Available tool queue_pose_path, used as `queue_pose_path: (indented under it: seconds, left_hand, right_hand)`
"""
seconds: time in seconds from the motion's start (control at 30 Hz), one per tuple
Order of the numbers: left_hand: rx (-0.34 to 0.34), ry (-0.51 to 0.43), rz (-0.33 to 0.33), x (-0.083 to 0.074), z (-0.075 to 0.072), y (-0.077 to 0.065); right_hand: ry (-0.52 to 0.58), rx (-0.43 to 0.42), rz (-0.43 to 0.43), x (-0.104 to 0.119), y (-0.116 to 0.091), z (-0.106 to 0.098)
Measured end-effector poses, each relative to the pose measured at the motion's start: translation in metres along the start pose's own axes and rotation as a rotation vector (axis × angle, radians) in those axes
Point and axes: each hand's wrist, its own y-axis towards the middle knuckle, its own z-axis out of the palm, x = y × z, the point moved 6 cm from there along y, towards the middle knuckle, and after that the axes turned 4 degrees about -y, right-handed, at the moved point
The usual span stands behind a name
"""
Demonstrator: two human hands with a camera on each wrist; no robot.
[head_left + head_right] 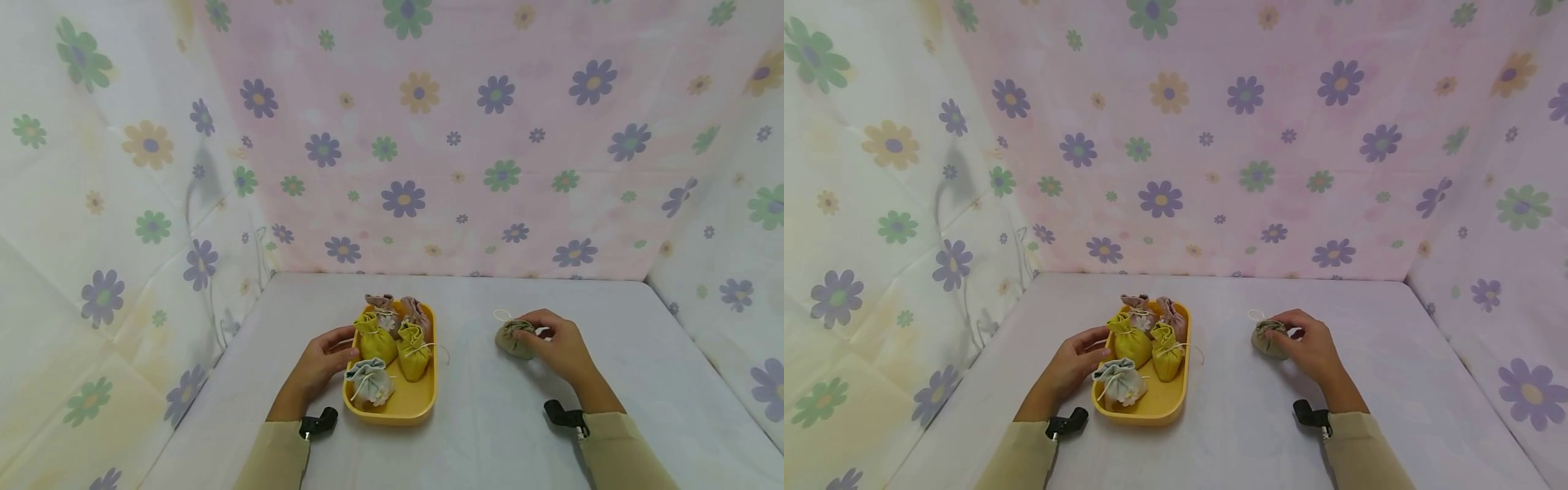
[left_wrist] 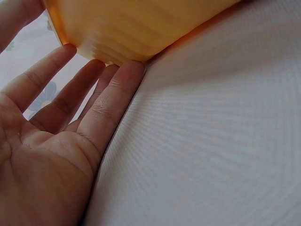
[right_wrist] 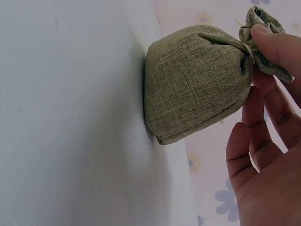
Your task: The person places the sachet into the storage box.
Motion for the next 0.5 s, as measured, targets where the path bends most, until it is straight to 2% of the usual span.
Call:
queue_pose_path:
  seconds: [0.5]
  left_hand:
    - [0.009,-0.016,0.006,0.000,0.001,0.001]
  right_hand:
    - [-0.026,-0.011,-0.048,0.015,0.001,-0.002]
